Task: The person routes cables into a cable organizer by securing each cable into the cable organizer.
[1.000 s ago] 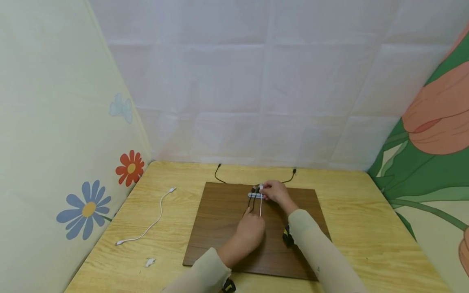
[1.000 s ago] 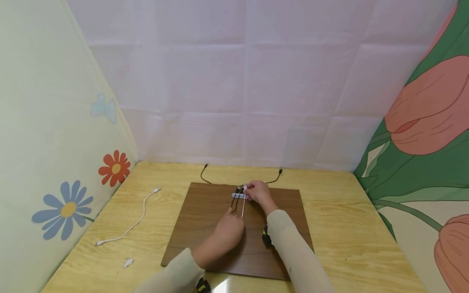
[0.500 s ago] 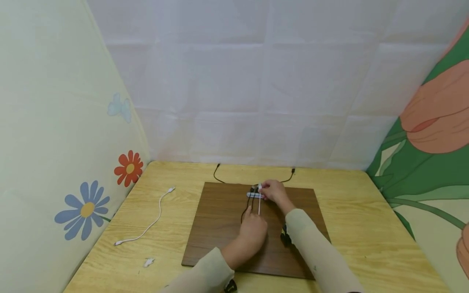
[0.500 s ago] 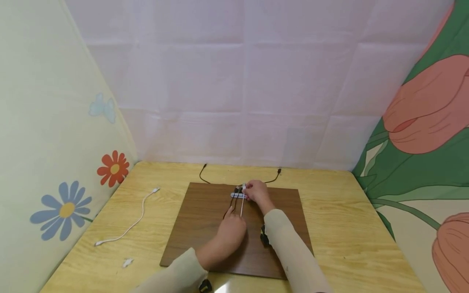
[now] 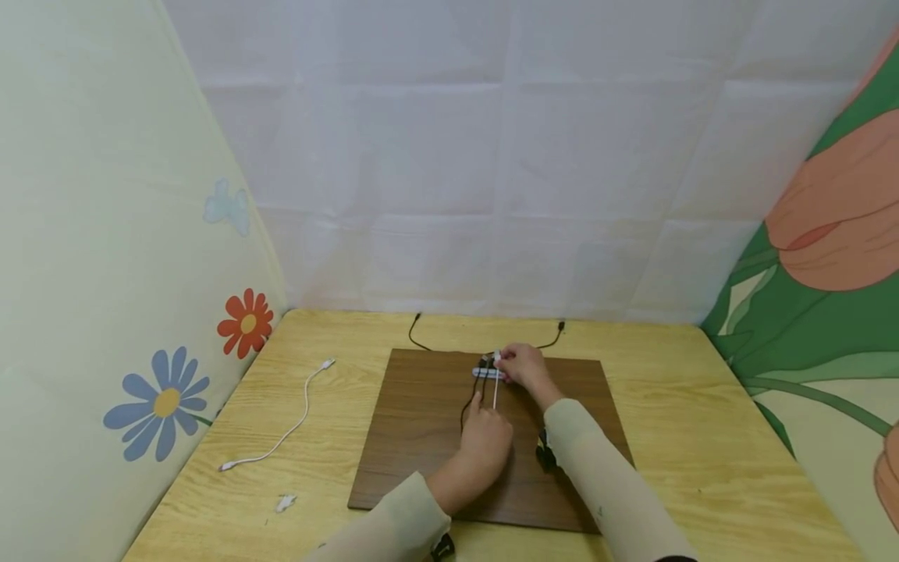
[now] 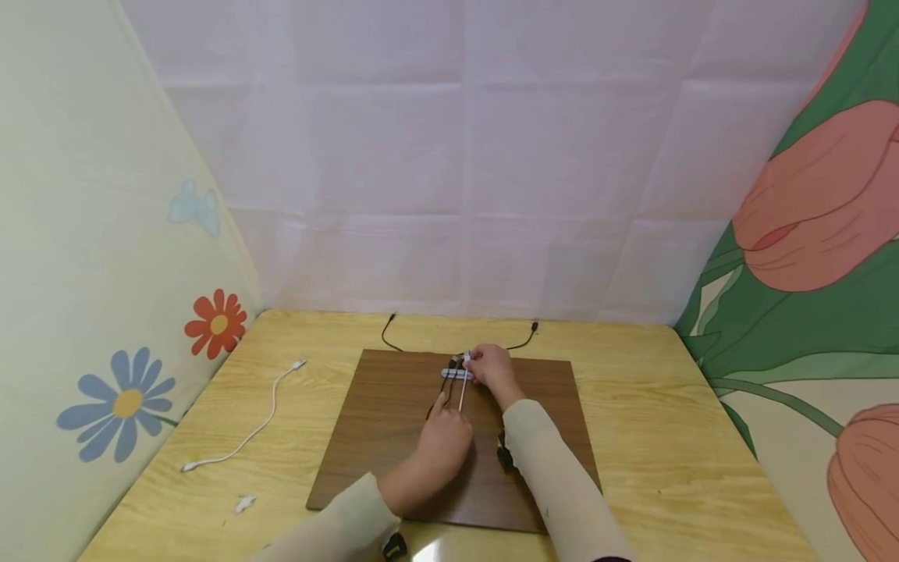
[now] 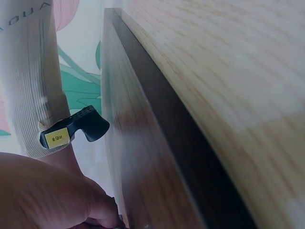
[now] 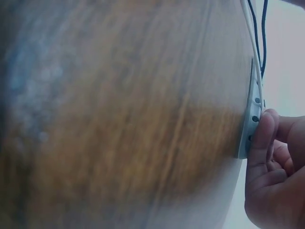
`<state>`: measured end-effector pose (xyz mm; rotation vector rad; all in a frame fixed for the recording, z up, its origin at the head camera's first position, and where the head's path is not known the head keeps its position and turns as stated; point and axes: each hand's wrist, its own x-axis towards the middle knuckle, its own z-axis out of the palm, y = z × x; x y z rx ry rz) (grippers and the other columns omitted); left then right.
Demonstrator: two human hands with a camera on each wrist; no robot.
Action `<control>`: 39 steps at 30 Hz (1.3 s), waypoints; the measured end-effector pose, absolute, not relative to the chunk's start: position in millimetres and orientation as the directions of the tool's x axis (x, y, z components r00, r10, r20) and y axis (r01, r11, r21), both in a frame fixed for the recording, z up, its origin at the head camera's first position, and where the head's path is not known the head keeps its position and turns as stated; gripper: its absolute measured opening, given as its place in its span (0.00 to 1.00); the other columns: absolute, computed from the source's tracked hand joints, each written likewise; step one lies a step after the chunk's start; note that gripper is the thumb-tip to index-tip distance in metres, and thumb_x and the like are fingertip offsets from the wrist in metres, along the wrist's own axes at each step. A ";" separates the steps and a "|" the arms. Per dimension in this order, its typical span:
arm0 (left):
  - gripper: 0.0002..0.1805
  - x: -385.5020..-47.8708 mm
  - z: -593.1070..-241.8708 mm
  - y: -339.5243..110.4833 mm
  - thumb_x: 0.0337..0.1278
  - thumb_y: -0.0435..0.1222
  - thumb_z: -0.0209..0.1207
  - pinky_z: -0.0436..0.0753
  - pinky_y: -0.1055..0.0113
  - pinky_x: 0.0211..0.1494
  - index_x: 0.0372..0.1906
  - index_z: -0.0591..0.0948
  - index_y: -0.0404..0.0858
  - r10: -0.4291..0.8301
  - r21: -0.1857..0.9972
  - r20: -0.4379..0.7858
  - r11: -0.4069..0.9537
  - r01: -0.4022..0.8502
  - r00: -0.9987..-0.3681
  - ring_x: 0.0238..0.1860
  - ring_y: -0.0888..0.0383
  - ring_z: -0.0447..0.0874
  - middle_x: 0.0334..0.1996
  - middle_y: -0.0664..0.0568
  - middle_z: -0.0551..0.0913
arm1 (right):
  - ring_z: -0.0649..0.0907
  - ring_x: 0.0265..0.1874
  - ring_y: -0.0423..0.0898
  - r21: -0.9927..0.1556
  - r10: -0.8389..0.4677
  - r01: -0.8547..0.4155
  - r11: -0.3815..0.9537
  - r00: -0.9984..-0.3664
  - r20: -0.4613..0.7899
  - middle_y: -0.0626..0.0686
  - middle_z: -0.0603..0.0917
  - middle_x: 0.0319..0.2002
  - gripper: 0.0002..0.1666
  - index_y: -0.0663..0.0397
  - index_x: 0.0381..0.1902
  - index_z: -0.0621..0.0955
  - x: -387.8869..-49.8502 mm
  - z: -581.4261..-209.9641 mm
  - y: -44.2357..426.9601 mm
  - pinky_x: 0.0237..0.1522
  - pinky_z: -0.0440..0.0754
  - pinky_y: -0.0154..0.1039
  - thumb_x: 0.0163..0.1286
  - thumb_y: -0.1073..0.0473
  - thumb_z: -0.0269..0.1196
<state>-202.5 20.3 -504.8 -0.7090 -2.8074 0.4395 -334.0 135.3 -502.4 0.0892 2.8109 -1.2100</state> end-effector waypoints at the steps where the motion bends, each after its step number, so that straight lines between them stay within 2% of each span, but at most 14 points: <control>1: 0.09 -202.7 -504.7 20.6 0.63 0.40 0.59 0.70 0.53 0.70 0.34 0.89 0.48 0.490 -0.339 0.132 0.839 0.426 -0.862 0.36 0.59 0.85 0.30 0.54 0.87 | 0.83 0.21 0.41 -0.720 0.019 0.081 0.689 -0.995 -0.094 0.55 0.87 0.30 0.09 0.64 0.43 0.84 -334.0 -502.3 135.4 0.25 0.81 0.33 0.67 0.64 0.68; 11: 0.09 -201.1 -507.9 21.8 0.61 0.40 0.59 0.73 0.56 0.67 0.30 0.89 0.49 0.496 -0.357 0.199 0.840 0.409 -0.845 0.32 0.62 0.83 0.25 0.57 0.85 | 0.84 0.23 0.42 -0.718 -0.023 0.049 0.694 -0.996 -0.090 0.56 0.86 0.34 0.08 0.63 0.43 0.83 -332.9 -501.1 136.2 0.27 0.81 0.34 0.68 0.63 0.68; 25: 0.09 -203.3 -505.7 20.2 0.61 0.41 0.59 0.72 0.57 0.68 0.30 0.89 0.53 0.508 -0.342 0.167 0.833 0.434 -0.845 0.35 0.63 0.84 0.28 0.61 0.86 | 0.84 0.25 0.42 -0.701 -0.048 0.023 0.713 -0.995 -0.082 0.55 0.87 0.36 0.07 0.59 0.42 0.83 -333.4 -501.5 138.4 0.28 0.82 0.35 0.70 0.61 0.68; 33: 0.09 -205.4 -503.7 21.5 0.62 0.41 0.59 0.72 0.55 0.68 0.33 0.89 0.53 0.506 -0.334 0.126 0.832 0.444 -0.854 0.37 0.63 0.84 0.31 0.61 0.88 | 0.84 0.24 0.42 -0.677 -0.026 0.027 0.735 -0.997 -0.068 0.56 0.88 0.38 0.10 0.59 0.46 0.83 -334.0 -503.1 135.1 0.27 0.82 0.35 0.69 0.60 0.68; 39: 0.10 -204.9 -502.2 23.3 0.63 0.41 0.58 0.72 0.55 0.68 0.35 0.89 0.54 0.500 -0.345 0.106 0.829 0.439 -0.860 0.39 0.63 0.84 0.33 0.61 0.88 | 0.85 0.24 0.42 -0.648 -0.006 0.039 0.761 -0.998 -0.067 0.55 0.88 0.37 0.09 0.58 0.44 0.83 -334.5 -504.4 133.4 0.26 0.81 0.35 0.69 0.60 0.68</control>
